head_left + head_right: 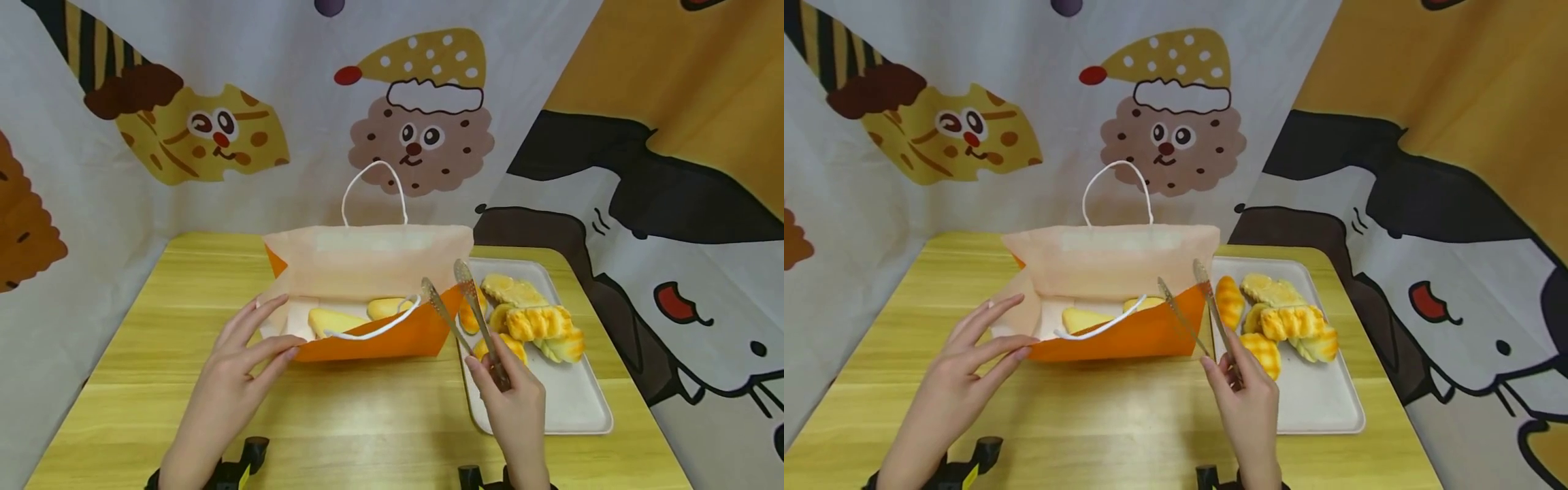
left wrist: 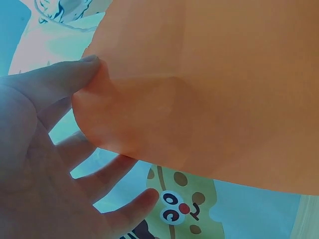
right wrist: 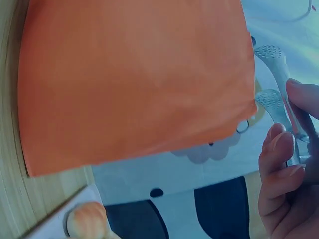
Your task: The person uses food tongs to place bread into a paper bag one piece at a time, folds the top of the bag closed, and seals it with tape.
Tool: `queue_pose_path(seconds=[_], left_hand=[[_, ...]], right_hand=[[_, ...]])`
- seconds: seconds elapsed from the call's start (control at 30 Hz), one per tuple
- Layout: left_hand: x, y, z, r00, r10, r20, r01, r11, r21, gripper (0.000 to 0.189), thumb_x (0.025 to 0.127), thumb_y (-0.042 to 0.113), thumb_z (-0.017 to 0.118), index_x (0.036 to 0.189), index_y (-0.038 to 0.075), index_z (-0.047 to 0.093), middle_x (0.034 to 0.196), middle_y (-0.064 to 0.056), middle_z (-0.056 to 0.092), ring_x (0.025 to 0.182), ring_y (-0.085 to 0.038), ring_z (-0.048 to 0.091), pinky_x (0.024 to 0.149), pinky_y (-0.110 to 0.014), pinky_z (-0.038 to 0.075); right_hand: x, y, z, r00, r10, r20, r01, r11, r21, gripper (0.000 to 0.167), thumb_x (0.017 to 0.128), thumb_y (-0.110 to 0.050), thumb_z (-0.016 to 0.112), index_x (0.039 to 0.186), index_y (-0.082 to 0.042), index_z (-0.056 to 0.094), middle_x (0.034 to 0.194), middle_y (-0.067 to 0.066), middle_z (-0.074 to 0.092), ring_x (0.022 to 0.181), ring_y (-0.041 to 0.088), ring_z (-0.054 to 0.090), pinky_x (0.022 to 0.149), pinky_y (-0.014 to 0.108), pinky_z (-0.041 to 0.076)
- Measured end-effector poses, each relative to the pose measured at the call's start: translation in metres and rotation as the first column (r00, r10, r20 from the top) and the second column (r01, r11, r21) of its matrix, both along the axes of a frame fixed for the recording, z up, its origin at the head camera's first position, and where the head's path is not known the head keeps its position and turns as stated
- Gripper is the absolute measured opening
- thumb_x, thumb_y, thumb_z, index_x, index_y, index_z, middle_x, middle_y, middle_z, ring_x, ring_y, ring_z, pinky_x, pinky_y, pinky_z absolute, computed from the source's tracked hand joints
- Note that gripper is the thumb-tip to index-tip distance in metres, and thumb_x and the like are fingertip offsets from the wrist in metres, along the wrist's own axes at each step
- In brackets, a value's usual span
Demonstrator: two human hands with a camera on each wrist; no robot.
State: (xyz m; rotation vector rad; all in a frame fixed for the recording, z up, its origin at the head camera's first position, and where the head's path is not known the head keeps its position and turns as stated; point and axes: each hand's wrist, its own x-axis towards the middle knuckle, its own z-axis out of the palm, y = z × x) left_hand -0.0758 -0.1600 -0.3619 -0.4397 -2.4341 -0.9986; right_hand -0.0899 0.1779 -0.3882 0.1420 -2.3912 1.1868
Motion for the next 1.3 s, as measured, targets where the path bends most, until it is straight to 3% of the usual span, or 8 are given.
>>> queue_pose_path(seconds=[0.23,0.43,0.53,0.7,0.77,0.87,1.07,1.3], left_hand=[[0.000,0.001,-0.001,1.000,-0.002,0.021,0.002,1.000,0.006,0.019,0.074,0.010,0.072,0.089,0.022,0.070,0.135,0.000,0.042,0.129,-0.029,0.024,0.101,-0.053,0.026],[-0.005,0.000,-0.001,0.999,-0.017,-0.026,0.018,1.000,0.005,0.020,0.073,0.008,0.072,0.088,0.021,0.070,0.134,-0.002,0.043,0.128,-0.030,0.026,0.102,-0.050,0.025],[-0.006,0.000,0.000,0.999,-0.024,-0.040,0.024,1.000,0.007,0.020,0.072,0.008,0.073,0.088,0.020,0.070,0.133,-0.003,0.044,0.128,-0.031,0.027,0.102,-0.050,0.024],[-0.006,0.001,0.001,0.999,-0.028,-0.023,0.028,1.000,0.005,0.020,0.072,0.008,0.073,0.088,0.019,0.070,0.133,-0.003,0.044,0.128,-0.032,0.026,0.102,-0.052,0.024],[-0.006,0.001,0.002,0.999,-0.029,-0.022,0.029,1.000,0.006,0.021,0.071,0.008,0.073,0.089,0.019,0.070,0.133,-0.003,0.044,0.128,-0.032,0.026,0.102,-0.052,0.023],[-0.006,0.003,0.001,0.999,-0.030,-0.023,0.030,0.999,0.012,0.023,0.071,0.007,0.073,0.088,0.020,0.070,0.133,-0.004,0.044,0.128,-0.032,0.026,0.102,-0.051,0.023],[-0.007,0.005,0.001,0.999,-0.036,-0.036,0.037,0.999,0.027,0.024,0.069,0.004,0.074,0.089,0.018,0.071,0.132,-0.004,0.046,0.127,-0.033,0.027,0.102,-0.052,0.024],[-0.004,0.000,0.002,1.000,-0.026,0.012,0.026,0.999,0.025,0.025,0.071,0.004,0.073,0.090,0.019,0.071,0.133,-0.002,0.044,0.129,-0.030,0.024,0.103,-0.050,0.023]], right_hand=[[0.004,0.019,-0.001,0.989,-0.134,0.057,0.138,0.988,-0.071,0.044,0.079,-0.015,0.069,0.121,-0.022,0.057,0.071,-0.001,0.057,0.045,0.010,0.047,0.038,0.018,0.039],[0.011,0.040,0.003,0.952,-0.285,0.110,0.300,0.941,-0.158,0.037,0.081,-0.022,0.067,0.117,-0.024,0.060,0.063,0.005,0.057,0.045,0.015,0.047,0.035,0.026,0.031],[0.014,0.049,0.005,0.921,-0.354,0.161,0.382,0.901,-0.204,0.036,0.080,-0.025,0.067,0.115,-0.022,0.061,0.063,0.007,0.056,0.046,0.017,0.047,0.036,0.028,0.030],[0.019,0.067,0.008,0.857,-0.431,0.281,0.508,0.798,-0.324,0.040,0.076,-0.028,0.070,0.114,-0.018,0.062,0.068,0.006,0.057,0.048,0.015,0.046,0.038,0.022,0.033],[0.021,0.075,0.009,0.841,-0.452,0.296,0.537,0.759,-0.368,0.041,0.076,-0.027,0.071,0.114,-0.016,0.062,0.068,0.005,0.057,0.048,0.014,0.047,0.039,0.020,0.035],[0.026,0.088,0.009,0.821,-0.482,0.307,0.570,0.724,-0.389,0.039,0.076,-0.027,0.071,0.113,-0.016,0.063,0.066,0.005,0.056,0.047,0.013,0.047,0.038,0.018,0.035],[0.037,0.106,-0.003,0.814,-0.478,0.331,0.581,0.656,-0.481,0.039,0.077,-0.023,0.070,0.114,-0.011,0.062,0.065,0.005,0.055,0.046,0.013,0.045,0.035,0.020,0.034],[0.033,0.113,-0.027,0.818,-0.432,0.380,0.575,0.591,-0.566,0.042,0.077,-0.028,0.069,0.113,-0.008,0.061,0.067,0.005,0.053,0.045,0.013,0.043,0.032,0.022,0.031]])
